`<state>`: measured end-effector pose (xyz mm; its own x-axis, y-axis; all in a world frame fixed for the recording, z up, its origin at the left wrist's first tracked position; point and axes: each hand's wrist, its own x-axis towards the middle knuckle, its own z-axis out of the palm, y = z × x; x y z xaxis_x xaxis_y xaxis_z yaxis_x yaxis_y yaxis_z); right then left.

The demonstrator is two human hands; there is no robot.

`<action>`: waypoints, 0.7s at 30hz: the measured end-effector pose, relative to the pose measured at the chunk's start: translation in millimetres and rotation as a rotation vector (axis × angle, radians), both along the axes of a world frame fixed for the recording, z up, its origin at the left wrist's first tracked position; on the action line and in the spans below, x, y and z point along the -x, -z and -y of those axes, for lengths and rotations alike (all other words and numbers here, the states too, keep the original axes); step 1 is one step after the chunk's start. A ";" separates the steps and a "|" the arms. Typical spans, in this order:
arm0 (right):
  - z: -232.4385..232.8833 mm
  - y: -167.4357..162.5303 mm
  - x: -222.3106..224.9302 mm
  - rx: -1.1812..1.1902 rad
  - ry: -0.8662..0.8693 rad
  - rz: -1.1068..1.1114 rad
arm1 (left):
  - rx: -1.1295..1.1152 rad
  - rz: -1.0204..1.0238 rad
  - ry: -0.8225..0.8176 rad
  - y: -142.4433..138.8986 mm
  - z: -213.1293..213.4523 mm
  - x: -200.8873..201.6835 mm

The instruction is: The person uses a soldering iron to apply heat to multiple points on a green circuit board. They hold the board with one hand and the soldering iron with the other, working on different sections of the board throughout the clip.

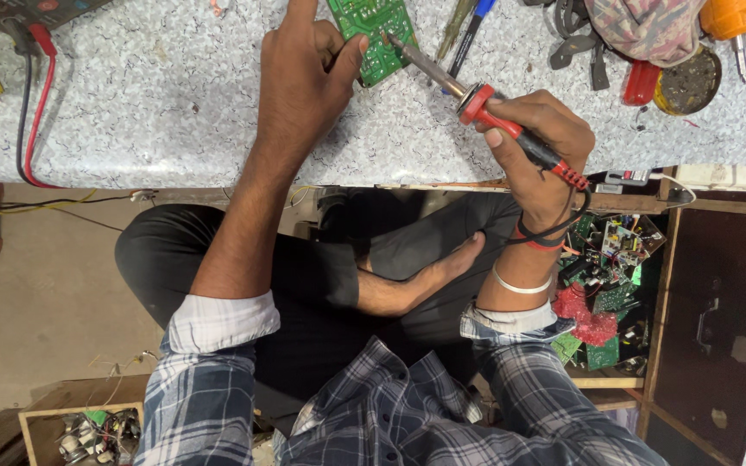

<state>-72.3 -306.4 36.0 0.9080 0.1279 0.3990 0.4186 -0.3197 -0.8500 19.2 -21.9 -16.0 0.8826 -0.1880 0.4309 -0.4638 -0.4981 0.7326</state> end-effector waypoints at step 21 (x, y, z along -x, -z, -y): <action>2.4 2.0 -0.3 0.016 0.020 -0.002 | -0.010 -0.002 -0.010 -4.0 1.2 -0.1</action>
